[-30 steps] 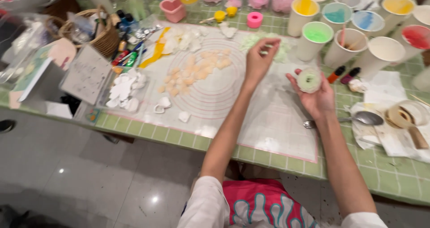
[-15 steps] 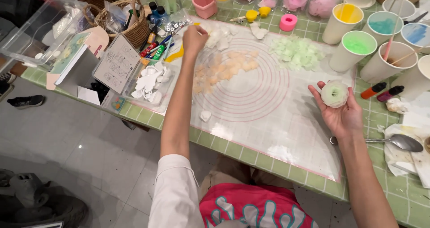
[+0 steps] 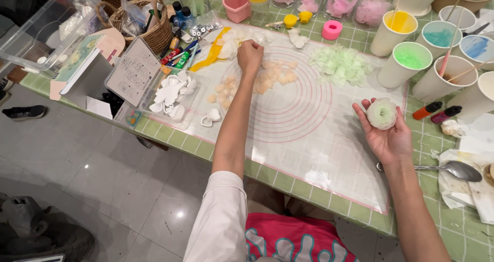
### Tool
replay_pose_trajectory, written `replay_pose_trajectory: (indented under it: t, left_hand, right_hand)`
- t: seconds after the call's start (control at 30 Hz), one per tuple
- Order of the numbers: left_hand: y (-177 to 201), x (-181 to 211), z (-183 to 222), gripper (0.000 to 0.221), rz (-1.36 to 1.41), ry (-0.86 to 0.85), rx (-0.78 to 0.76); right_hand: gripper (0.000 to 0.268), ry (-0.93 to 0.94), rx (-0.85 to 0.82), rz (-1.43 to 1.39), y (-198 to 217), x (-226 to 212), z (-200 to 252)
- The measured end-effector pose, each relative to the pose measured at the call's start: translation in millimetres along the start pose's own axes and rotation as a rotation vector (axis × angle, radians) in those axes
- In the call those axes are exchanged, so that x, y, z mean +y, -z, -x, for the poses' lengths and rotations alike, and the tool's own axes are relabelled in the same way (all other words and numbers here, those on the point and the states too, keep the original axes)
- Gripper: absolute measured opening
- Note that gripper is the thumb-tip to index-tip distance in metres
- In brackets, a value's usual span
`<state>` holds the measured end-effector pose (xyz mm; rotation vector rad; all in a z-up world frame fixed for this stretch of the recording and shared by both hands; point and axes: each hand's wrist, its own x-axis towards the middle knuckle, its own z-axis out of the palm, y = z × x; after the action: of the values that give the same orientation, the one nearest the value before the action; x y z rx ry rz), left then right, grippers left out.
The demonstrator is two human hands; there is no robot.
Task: The recorder is assembling a rose-shaped candle by placing wax petals into a silicone mold and adding fragrance oils.
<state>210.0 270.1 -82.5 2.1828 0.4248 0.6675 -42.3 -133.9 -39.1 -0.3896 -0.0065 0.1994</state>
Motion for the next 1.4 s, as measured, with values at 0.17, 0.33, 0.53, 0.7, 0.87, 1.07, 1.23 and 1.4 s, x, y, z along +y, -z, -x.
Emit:
replay_pose_trajectory:
  t: [0.17,0.33,0.53,0.7,0.87,1.07,1.23,1.4]
  left_hand:
    - [-4,-4,-6,0.012,0.136,-0.006,0.02]
    - [13,14,-9,0.016,0.555,0.081,-0.103]
    - [42,120,47,0.014,0.939,-0.002,-0.56]
    - [31,237,141,0.015,0.992,-0.17,-0.868]
    - [-43,324,259,0.013,1.017,-0.338,-1.129]
    - [-81,387,390,0.01,0.728,-0.828,-1.002]
    - [-109,389,439,0.005,0.395,-0.999,-0.802]
    - [-123,390,451,0.004,0.307,-1.038,-0.714]
  right_hand:
    - [0.059,-0.014,0.011,-0.094,25,-9,-7]
    - [0.057,-0.13,-0.2,-0.226,35,-13,-9]
    - [0.051,0.001,0.009,0.078,23,-9,-7]
    - [0.053,0.117,-0.026,0.141,34,-5,-14]
    - [0.053,0.248,0.082,0.207,35,-9,-12]
    - [0.053,0.158,-0.139,0.017,41,-20,-21]
    - [0.057,0.161,-0.109,0.086,10,-26,-4]
    - [0.057,0.142,-0.099,0.057,5,-29,-1]
